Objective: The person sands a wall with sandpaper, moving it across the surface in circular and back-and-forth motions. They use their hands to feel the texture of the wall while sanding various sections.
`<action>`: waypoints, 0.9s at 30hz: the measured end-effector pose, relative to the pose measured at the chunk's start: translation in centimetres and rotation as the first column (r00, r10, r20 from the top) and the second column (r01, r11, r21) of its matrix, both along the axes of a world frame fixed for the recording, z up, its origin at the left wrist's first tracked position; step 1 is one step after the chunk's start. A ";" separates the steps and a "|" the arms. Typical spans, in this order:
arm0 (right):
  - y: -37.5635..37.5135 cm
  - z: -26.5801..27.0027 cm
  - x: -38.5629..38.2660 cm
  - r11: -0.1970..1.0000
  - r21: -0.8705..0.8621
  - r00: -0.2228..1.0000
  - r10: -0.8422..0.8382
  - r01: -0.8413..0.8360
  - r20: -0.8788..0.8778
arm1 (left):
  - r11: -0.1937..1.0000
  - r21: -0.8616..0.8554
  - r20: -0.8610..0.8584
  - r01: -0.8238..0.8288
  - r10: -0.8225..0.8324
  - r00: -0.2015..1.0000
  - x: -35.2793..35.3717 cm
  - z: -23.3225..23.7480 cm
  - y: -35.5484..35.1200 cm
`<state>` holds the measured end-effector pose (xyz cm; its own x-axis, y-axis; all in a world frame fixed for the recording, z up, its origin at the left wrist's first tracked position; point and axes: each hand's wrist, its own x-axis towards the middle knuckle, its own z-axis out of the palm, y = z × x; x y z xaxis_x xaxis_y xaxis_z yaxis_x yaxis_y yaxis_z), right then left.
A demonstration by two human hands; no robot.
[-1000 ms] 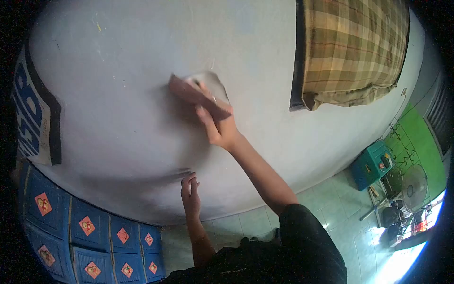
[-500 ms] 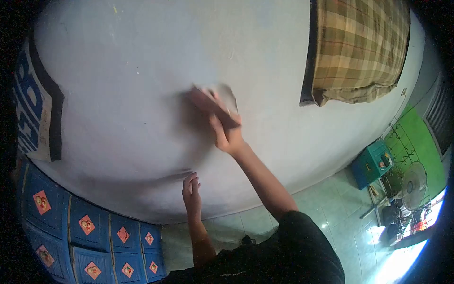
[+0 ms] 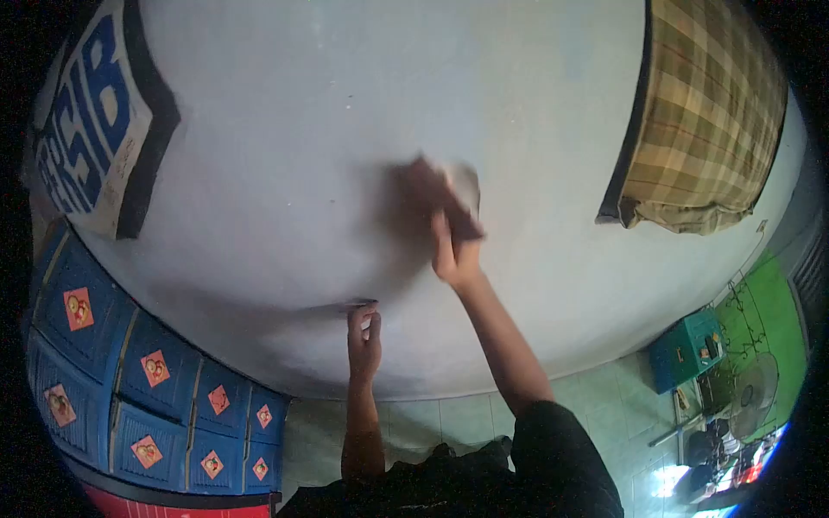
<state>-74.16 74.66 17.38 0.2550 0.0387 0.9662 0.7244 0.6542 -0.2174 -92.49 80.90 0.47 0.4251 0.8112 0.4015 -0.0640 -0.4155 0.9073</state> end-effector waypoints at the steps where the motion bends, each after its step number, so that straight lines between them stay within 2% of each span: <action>1: 0.3 -3.1 0.1 0.992 -0.075 0.993 0.101 -0.097 0.053 | 1.000 -0.005 0.005 -0.014 0.014 1.000 -0.2 -0.3 -0.1; 3: -0.7 -4.4 -0.8 0.958 -0.180 0.943 -0.163 0.221 0.288 | 0.999 -0.031 0.017 0.008 -0.007 1.000 -0.7 -0.8 -0.4; 4: -0.1 -3.9 -0.9 0.962 -0.175 0.943 -0.153 0.211 0.296 | 0.999 -0.037 -0.009 -0.003 0.003 1.000 -1.0 -1.0 -0.5; 6: 1.1 -2.2 -1.0 0.986 -0.093 0.973 -0.118 0.138 0.200 | 0.997 -0.067 -0.032 -0.023 0.021 0.999 -1.6 -1.2 -0.9; 7: 0.7 0.6 -1.4 0.972 -0.120 0.956 -0.170 0.203 0.240 | 0.994 -0.105 -0.060 -0.034 0.027 0.998 -1.8 -1.3 -1.1; 9: 1.7 3.7 -1.8 0.962 -0.039 0.937 -0.254 0.271 0.238 | 0.992 -0.122 -0.079 -0.038 0.028 0.996 -2.2 -1.3 -1.4; 11: 0.3 6.6 -3.7 0.913 -0.409 0.992 -0.043 -0.008 -0.116 | 0.987 -0.150 -0.097 -0.063 0.049 0.994 -2.4 -0.9 -1.8; 12: 1.7 4.0 -2.2 0.910 -0.346 0.974 -0.211 0.228 0.086 | 0.985 -0.155 -0.101 -0.073 0.057 0.993 -2.6 -1.1 -1.9; 13: 2.2 2.4 -2.0 0.910 -0.351 0.976 -0.201 0.219 0.085 | 0.986 -0.153 -0.088 -0.069 0.056 0.995 -2.7 -1.5 -1.9; 15: 2.1 -0.3 -3.0 0.967 -0.220 0.986 -0.099 0.126 0.133 | 0.985 -0.151 -0.068 -0.084 0.075 0.995 -2.9 -1.9 -1.7; 17: 1.6 -1.2 -4.0 0.956 -0.290 0.988 0.007 0.039 0.157 | 0.987 -0.137 -0.034 -0.083 0.079 0.996 -3.1 -2.1 -1.4; 19: 2.5 -0.2 -4.3 0.969 -0.241 0.987 0.095 -0.062 0.128 | 0.983 -0.137 -0.059 -0.126 0.119 0.991 -3.6 -1.1 -1.2; 21: 3.3 2.3 -4.6 0.978 -0.201 0.986 0.087 -0.058 0.140 | 0.981 -0.125 -0.087 -0.151 0.140 0.986 -3.7 0.0 -0.4; 23: 3.5 5.0 -5.6 0.984 -0.175 0.988 0.068 -0.043 0.142 | 0.980 -0.087 -0.045 -0.178 0.175 0.984 -4.1 0.6 0.2; 25: 3.6 6.5 -6.7 0.915 -0.368 0.984 0.176 -0.165 -0.003 | 0.977 -0.099 0.011 -0.191 0.193 0.981 -4.4 0.9 0.8; 26: 4.1 6.0 -6.8 0.964 -0.255 0.984 0.115 -0.077 0.138 | 0.970 -0.091 0.004 -0.226 0.227 0.974 -4.8 1.0 1.1; 27: 4.4 4.4 -6.9 0.964 -0.256 0.984 0.116 -0.078 0.137 | 0.963 -0.078 0.001 -0.258 0.259 0.966 -5.2 1.1 1.6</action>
